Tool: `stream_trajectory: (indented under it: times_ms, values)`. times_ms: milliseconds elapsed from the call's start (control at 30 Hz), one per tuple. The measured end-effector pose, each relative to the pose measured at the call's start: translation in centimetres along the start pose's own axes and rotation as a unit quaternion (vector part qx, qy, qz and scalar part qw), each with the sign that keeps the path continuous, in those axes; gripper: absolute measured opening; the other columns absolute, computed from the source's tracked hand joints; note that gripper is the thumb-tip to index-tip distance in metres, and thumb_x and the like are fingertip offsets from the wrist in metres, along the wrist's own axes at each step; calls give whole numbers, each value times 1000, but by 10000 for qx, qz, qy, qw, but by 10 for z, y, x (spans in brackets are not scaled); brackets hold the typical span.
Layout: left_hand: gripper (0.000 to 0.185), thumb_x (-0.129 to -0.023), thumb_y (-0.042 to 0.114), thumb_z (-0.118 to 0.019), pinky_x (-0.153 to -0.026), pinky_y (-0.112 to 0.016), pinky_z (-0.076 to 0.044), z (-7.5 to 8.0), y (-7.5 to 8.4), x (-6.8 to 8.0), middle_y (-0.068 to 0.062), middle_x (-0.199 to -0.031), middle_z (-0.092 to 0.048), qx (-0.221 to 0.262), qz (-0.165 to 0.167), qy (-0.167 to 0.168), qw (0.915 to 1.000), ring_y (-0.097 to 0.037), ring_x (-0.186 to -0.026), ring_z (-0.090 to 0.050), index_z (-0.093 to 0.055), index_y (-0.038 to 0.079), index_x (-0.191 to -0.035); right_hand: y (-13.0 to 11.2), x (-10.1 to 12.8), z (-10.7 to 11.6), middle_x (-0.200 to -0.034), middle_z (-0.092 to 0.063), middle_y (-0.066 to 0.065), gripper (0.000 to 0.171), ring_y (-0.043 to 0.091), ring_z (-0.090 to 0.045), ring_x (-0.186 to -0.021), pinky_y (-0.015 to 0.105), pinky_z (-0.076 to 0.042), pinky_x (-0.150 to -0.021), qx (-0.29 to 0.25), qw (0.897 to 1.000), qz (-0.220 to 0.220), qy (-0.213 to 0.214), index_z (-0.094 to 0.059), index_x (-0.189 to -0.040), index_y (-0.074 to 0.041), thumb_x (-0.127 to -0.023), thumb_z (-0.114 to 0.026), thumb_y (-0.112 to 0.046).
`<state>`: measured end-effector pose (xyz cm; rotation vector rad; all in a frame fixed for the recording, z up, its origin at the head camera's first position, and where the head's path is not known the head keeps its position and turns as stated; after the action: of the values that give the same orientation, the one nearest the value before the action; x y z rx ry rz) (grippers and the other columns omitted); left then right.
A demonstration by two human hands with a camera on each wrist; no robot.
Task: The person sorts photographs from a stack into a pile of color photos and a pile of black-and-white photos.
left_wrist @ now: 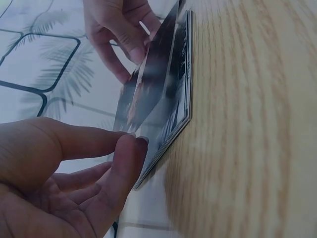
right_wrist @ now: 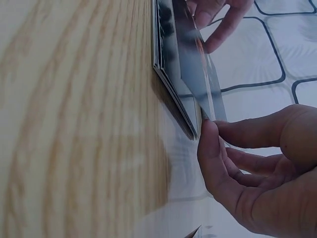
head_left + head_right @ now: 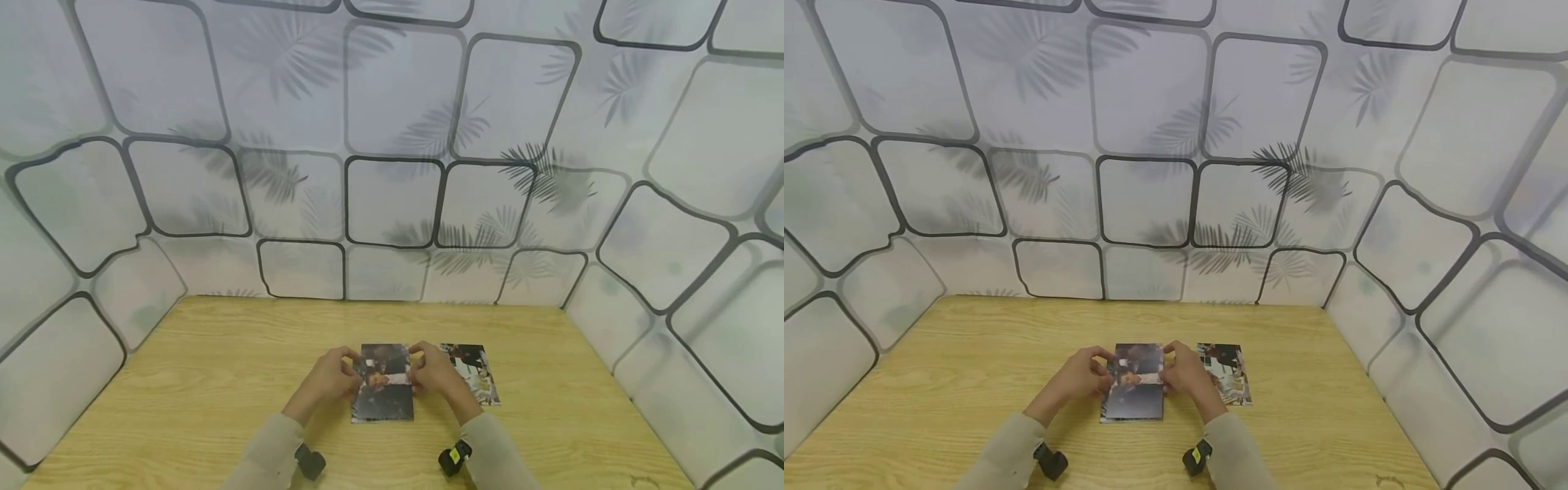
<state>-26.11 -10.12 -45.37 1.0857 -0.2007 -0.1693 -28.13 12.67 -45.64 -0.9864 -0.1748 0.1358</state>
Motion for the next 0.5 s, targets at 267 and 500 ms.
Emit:
stream_trajectory:
  times_ms: [267, 500]
  values:
    - [55, -83, -13, -72, -64, -32, -66, -3, 2, -1, -18, -94, -69, 180, 76, -5, 9998, -21, -70, -72, -53, -8, -135, -1, -1, 1, -92, -68, 16, 54, 19, -67, -65, 31, -63, -59, -148, 9998, -114, 88, -52, -138, 6, -86, -68, 9]
    - [60, -85, -11, -71, -62, -31, -66, -5, 3, -5, -17, -94, -66, 127, -17, 0, 9999, -19, -69, -71, -50, -6, -141, -1, 0, 4, -96, -65, 17, 63, 21, -69, -67, 33, -64, -59, -367, 9990, -212, 117, -46, -146, 1, -88, -70, 8]
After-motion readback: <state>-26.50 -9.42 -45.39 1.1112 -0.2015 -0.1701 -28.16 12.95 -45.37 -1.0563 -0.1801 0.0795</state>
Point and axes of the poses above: each hand's wrist, its own x-axis away from the middle knuckle, its own z-axis out of the back of the hand, y = z × x, the point moved 2 cm from there along -x, towards the middle knuckle
